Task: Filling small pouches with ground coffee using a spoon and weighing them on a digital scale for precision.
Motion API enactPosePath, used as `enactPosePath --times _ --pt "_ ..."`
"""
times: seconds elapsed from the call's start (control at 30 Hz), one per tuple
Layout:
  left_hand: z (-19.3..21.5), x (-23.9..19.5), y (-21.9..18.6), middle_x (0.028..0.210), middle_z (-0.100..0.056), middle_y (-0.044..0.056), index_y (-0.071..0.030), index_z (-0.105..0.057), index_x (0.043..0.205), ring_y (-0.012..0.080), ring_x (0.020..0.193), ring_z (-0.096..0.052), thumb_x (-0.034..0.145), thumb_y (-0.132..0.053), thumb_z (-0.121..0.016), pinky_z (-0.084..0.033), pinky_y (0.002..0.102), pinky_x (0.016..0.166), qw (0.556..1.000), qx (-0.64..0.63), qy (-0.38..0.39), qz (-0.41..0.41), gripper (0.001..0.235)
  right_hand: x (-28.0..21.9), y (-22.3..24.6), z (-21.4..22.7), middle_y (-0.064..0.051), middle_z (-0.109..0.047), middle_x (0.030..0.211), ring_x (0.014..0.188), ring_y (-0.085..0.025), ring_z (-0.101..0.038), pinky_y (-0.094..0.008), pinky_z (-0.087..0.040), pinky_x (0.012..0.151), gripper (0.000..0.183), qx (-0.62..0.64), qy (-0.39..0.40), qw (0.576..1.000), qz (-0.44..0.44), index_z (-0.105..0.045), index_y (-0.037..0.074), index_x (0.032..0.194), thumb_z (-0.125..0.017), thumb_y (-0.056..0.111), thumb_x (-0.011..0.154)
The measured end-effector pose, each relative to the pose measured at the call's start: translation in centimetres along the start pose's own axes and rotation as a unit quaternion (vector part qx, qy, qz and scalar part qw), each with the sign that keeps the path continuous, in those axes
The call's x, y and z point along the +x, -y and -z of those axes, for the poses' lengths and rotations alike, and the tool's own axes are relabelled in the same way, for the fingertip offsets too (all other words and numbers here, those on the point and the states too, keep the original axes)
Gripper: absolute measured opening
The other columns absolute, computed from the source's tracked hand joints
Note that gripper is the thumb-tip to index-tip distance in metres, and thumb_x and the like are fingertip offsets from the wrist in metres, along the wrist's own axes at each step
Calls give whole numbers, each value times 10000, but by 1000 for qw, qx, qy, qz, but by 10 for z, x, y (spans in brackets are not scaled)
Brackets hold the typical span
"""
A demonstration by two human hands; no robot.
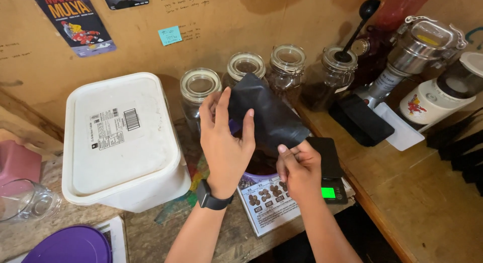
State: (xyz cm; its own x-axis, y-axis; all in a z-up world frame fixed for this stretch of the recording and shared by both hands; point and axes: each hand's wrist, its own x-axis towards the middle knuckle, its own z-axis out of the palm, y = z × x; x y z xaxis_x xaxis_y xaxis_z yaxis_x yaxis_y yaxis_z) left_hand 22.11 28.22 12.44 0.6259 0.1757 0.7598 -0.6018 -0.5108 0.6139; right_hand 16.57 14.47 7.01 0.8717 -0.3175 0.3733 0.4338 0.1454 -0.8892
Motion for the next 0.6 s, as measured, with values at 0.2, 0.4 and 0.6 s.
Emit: enactPosePath --times 0.2,0.4,0.6 --pt "-5 -1 14 1107 -587 115 -37 -720 1208 335 1078 -631 919 -133 -806 -553 421 934 989 51 -79 -113 317 1 -32 17 -204 -697 698 259 -103 -416 -214 -368 313 293 81 -6 997 3 -654 -71 1233 -560 -89 956" --pt "-2 1 19 903 -670 -30 -131 -752 917 277 1048 -651 922 -129 -803 -502 381 1010 989 7 -81 -122 51 2 -59 33 -205 -752 984 279 -88 -415 -208 -368 312 304 106 -2 994 -16 -631 -66 1248 -553 -95 956" --pt "19 11 9 994 -729 142 -52 -614 959 440 1185 -653 998 -9 -634 -496 529 1031 995 -100 28 3 61 6 -62 35 -229 -746 1031 286 -107 -424 -216 -369 307 308 128 -3 990 -51 -649 -73 1240 -590 -77 938"
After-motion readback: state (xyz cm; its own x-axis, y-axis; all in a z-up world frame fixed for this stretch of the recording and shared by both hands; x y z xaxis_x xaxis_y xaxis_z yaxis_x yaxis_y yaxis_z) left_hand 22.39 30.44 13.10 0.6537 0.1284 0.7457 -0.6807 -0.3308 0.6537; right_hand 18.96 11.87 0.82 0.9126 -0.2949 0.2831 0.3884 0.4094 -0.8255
